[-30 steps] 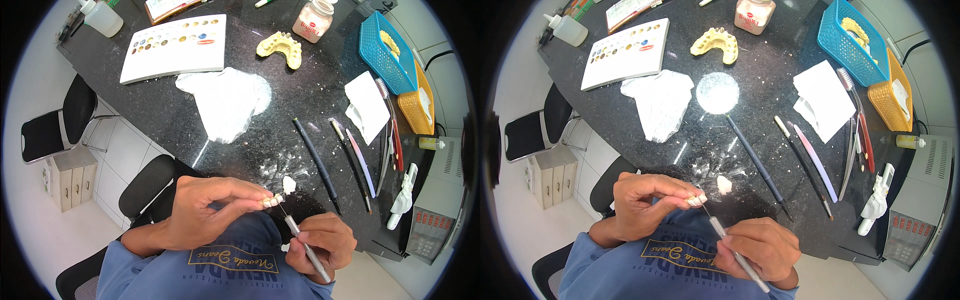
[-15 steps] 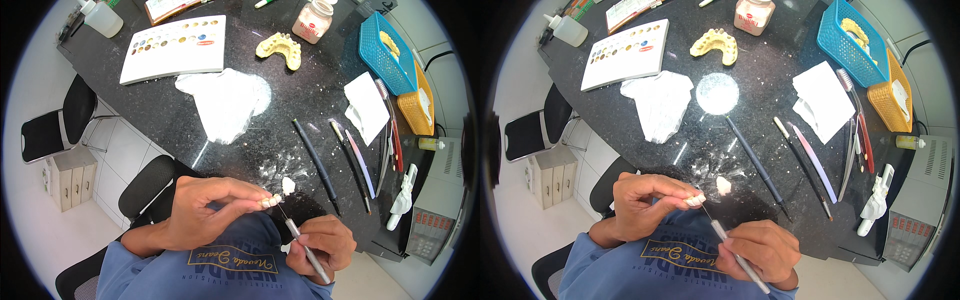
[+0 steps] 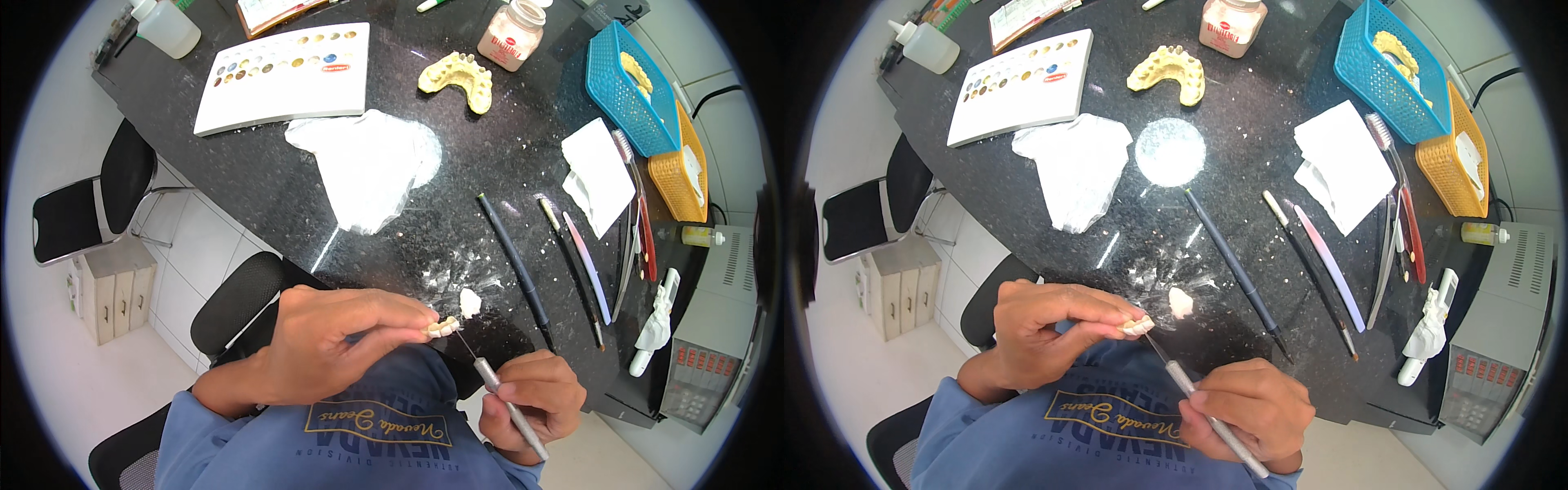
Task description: The person paints a small dental prosthesis with a brush, repeatedly dipping the brush into a container and applying material to the object. They also use a metal tool to scrape or refine the surface and wipe the object with a tissue.
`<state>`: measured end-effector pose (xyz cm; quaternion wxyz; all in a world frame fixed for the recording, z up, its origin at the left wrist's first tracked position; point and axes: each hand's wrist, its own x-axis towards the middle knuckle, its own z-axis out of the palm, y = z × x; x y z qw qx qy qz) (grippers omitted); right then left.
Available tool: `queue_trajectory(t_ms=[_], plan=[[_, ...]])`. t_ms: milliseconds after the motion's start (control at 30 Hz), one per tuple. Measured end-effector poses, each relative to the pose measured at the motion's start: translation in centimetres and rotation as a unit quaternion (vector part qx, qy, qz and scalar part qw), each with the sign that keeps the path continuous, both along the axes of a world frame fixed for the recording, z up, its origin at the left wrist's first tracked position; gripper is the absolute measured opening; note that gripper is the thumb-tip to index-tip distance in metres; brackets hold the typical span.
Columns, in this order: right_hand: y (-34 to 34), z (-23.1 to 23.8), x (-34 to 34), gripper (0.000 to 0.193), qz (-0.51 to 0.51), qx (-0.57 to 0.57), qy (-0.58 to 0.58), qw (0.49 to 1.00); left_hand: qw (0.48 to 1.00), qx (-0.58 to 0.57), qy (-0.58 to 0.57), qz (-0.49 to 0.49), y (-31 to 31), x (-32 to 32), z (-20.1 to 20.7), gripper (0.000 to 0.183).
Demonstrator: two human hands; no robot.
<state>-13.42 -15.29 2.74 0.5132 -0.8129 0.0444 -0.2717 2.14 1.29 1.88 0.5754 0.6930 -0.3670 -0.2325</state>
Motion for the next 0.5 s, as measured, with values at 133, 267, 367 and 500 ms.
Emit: queue_trajectory(t_ms=[133,267,367,500], plan=[[-0.07,0.26,-0.25,0.032,0.000,0.008,-0.004,1.000,0.999,-0.004,-0.023,-0.022,-0.13,0.68,-0.22,0.004],[0.09,-0.31,-0.50,0.029,-0.008,0.022,-0.007,1.000,1.000,-0.004,-0.016,-0.020,-0.08,0.69,-0.50,0.008],[-0.07,-0.27,-0.28,0.027,0.004,0.005,-0.002,1.000,1.000,-0.002,-0.012,-0.020,-0.11,0.73,-0.39,0.008],[-0.14,-0.26,-0.11,0.026,0.010,-0.006,-0.001,1.000,1.000,-0.004,-0.007,-0.018,-0.09,0.66,-0.51,0.008]])
